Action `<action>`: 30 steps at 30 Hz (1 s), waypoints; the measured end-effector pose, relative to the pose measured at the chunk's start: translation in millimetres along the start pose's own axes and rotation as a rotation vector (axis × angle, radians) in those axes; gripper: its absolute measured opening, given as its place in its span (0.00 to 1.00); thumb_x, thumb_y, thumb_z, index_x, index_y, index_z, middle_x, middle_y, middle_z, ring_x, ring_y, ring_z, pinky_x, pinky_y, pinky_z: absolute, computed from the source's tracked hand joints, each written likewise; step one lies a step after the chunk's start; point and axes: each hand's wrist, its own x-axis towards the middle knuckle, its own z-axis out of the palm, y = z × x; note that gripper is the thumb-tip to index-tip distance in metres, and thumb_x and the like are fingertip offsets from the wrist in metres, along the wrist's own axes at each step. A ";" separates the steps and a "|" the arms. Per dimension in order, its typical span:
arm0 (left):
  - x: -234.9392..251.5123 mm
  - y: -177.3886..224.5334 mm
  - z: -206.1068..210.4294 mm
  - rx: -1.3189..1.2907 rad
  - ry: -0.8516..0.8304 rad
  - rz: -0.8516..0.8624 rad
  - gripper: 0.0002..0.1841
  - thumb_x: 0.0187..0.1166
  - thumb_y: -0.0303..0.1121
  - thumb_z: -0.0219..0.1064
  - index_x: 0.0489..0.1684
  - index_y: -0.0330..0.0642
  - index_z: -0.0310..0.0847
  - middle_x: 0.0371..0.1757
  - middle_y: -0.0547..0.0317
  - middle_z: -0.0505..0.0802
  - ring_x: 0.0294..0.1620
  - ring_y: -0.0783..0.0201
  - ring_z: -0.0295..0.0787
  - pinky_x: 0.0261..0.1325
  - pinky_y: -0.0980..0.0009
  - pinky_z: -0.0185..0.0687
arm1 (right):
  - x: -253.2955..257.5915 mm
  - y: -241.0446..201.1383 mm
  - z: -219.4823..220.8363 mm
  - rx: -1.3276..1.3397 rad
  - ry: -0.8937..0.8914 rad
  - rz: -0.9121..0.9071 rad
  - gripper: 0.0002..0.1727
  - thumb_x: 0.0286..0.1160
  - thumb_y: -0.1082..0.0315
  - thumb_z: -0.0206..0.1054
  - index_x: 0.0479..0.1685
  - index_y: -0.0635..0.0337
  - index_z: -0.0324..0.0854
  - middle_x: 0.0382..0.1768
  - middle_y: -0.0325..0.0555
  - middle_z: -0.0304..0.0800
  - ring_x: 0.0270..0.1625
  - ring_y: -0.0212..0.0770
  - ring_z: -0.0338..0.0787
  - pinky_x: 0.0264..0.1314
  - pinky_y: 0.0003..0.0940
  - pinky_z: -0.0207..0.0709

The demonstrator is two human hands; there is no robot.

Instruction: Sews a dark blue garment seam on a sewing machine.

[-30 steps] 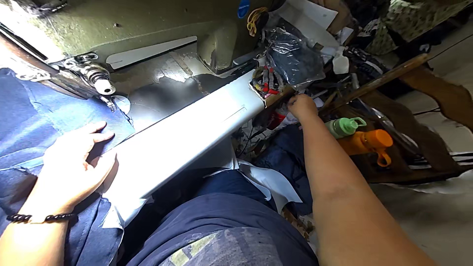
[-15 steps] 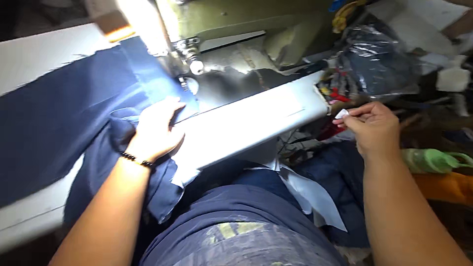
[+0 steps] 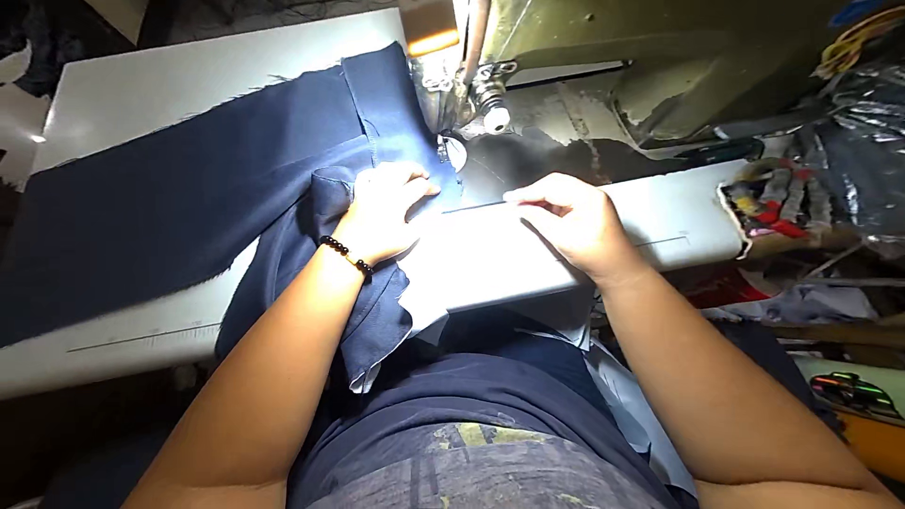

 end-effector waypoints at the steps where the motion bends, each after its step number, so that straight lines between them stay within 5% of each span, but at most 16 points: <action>1: 1.4 -0.4 0.2 0.013 0.005 0.016 0.21 0.81 0.49 0.60 0.60 0.50 0.91 0.69 0.51 0.88 0.74 0.47 0.78 0.74 0.40 0.63 | 2.6 0.9 0.9 -0.038 0.002 0.040 0.11 0.74 0.73 0.69 0.51 0.63 0.92 0.43 0.44 0.93 0.44 0.23 0.89 0.52 0.16 0.83; 4: 6.7 -0.5 2.0 0.029 0.063 0.104 0.17 0.84 0.43 0.59 0.51 0.45 0.93 0.64 0.46 0.90 0.72 0.43 0.81 0.72 0.40 0.66 | 17.8 1.5 4.6 -0.170 0.003 0.054 0.07 0.72 0.69 0.73 0.42 0.64 0.90 0.37 0.46 0.94 0.37 0.26 0.90 0.45 0.21 0.83; 6: 12.1 1.0 3.0 0.006 0.086 0.132 0.16 0.86 0.37 0.59 0.45 0.38 0.93 0.61 0.44 0.91 0.68 0.43 0.84 0.72 0.45 0.73 | 33.0 -0.5 11.6 -0.260 -0.021 -0.054 0.06 0.71 0.72 0.72 0.37 0.66 0.92 0.34 0.53 0.93 0.37 0.39 0.90 0.45 0.32 0.84; 9: 18.8 4.9 2.7 -0.063 0.155 -0.027 0.17 0.89 0.34 0.54 0.45 0.34 0.89 0.52 0.45 0.94 0.60 0.51 0.90 0.68 0.59 0.79 | 56.5 -3.7 30.2 -0.389 -0.063 -0.224 0.08 0.71 0.74 0.67 0.39 0.64 0.93 0.38 0.58 0.93 0.44 0.54 0.93 0.50 0.45 0.85; 13: 25.6 9.4 -2.9 -0.167 0.188 -0.232 0.14 0.92 0.33 0.51 0.49 0.34 0.82 0.42 0.48 0.90 0.45 0.60 0.87 0.54 0.64 0.81 | 75.1 2.7 53.3 -0.439 -0.151 -0.393 0.11 0.74 0.74 0.62 0.39 0.66 0.91 0.42 0.61 0.91 0.53 0.60 0.92 0.57 0.51 0.83; 30: 22.6 1.9 2.0 -0.225 0.242 -0.097 0.14 0.92 0.32 0.50 0.53 0.34 0.79 0.45 0.49 0.88 0.51 0.62 0.85 0.60 0.69 0.78 | 78.3 17.2 55.4 -0.311 -0.307 -0.390 0.16 0.75 0.74 0.58 0.47 0.58 0.95 0.46 0.54 0.90 0.55 0.55 0.85 0.60 0.47 0.76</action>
